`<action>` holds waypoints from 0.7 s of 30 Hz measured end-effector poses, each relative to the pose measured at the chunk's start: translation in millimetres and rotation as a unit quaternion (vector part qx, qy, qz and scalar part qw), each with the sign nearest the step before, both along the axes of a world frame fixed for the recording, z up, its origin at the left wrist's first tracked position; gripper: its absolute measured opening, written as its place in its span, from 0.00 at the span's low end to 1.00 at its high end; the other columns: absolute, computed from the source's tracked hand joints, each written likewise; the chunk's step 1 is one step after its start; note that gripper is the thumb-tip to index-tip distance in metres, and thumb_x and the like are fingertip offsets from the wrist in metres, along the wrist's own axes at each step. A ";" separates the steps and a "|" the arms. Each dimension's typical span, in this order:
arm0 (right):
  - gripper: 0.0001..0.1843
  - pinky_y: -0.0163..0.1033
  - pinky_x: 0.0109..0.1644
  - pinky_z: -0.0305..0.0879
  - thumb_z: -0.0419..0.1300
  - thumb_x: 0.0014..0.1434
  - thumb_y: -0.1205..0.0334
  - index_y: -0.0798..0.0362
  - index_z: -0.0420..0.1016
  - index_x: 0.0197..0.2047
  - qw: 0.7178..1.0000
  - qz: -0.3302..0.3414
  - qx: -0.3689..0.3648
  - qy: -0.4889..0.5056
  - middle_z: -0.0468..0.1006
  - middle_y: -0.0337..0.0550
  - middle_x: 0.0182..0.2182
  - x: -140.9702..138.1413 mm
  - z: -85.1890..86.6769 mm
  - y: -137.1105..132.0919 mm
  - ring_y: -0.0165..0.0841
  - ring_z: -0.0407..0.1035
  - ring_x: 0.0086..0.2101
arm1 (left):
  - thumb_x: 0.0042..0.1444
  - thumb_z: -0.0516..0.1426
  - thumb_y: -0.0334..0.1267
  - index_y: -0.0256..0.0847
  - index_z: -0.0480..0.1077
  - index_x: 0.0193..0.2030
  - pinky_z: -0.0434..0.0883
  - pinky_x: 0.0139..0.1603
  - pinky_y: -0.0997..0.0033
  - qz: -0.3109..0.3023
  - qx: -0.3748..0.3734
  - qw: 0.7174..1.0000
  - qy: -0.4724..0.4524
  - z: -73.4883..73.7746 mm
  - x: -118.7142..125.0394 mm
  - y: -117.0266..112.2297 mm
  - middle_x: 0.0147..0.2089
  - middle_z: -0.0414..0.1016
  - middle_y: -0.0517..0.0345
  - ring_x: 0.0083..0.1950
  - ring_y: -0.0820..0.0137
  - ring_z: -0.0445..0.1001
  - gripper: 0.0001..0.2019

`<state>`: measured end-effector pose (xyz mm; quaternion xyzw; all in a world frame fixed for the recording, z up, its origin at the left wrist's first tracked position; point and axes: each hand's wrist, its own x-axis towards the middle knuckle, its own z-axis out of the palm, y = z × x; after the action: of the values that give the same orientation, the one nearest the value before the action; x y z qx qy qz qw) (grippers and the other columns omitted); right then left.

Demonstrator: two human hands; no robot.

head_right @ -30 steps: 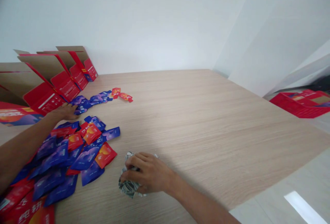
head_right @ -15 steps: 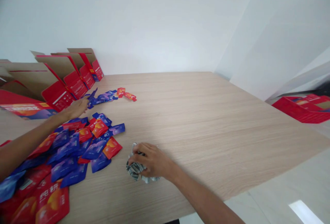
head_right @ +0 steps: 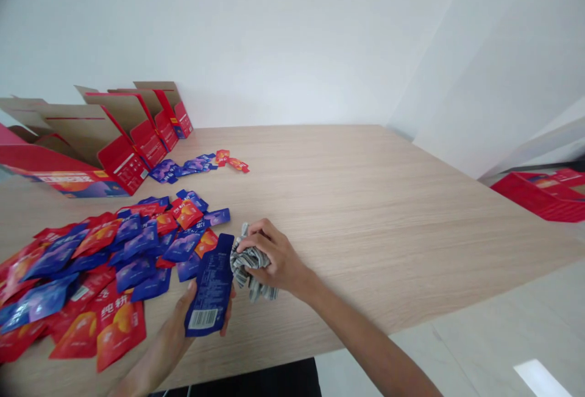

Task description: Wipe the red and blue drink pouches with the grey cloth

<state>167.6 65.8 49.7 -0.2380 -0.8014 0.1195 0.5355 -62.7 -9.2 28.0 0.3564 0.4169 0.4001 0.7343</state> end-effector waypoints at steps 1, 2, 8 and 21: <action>0.11 0.43 0.46 0.74 0.59 0.71 0.52 0.49 0.76 0.48 1.000 -0.001 -0.006 0.004 0.70 0.47 0.42 -1.3 1.6 0.2 0.38 0.71 0.43 | 0.61 0.58 0.64 0.35 0.81 0.47 0.76 0.37 0.63 0.021 -0.003 1.000 -0.023 -4.4 6.6 -0.7 0.42 0.84 0.43 0.37 0.58 0.80 0.31; 0.11 0.43 0.47 0.74 0.59 0.70 0.52 0.49 0.76 0.48 1.000 -0.003 -0.015 0.004 0.70 0.47 0.42 -3.0 2.2 0.7 0.38 0.70 0.43 | 0.59 0.59 0.64 0.34 0.81 0.46 0.76 0.37 0.63 0.040 -0.005 0.998 -0.041 -9.0 13.3 0.2 0.41 0.84 0.43 0.37 0.58 0.81 0.30; 0.09 0.44 0.50 0.73 0.62 0.69 0.55 0.50 0.77 0.47 0.995 0.010 -0.082 -0.055 0.71 0.47 0.43 -22.8 -10.8 4.1 0.39 0.71 0.44 | 0.53 0.65 0.61 0.36 0.81 0.46 0.79 0.50 0.51 0.165 -0.056 0.983 -0.066 -45.2 43.5 13.9 0.39 0.86 0.45 0.50 0.46 0.82 0.28; 0.09 0.38 0.56 0.72 0.67 0.65 0.59 0.51 0.77 0.47 0.973 0.125 -0.075 -0.176 0.74 0.47 0.46 -31.3 -46.6 -4.4 0.35 0.72 0.47 | 0.57 0.64 0.53 0.36 0.81 0.47 0.74 0.63 0.57 0.348 -0.048 0.931 -0.101 -59.1 53.8 31.1 0.45 0.85 0.50 0.59 0.55 0.80 0.22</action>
<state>136.3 61.3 3.1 -0.1929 -0.8953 0.2019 0.3471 -8.9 21.9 -31.1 0.1108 0.4572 0.6441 0.6032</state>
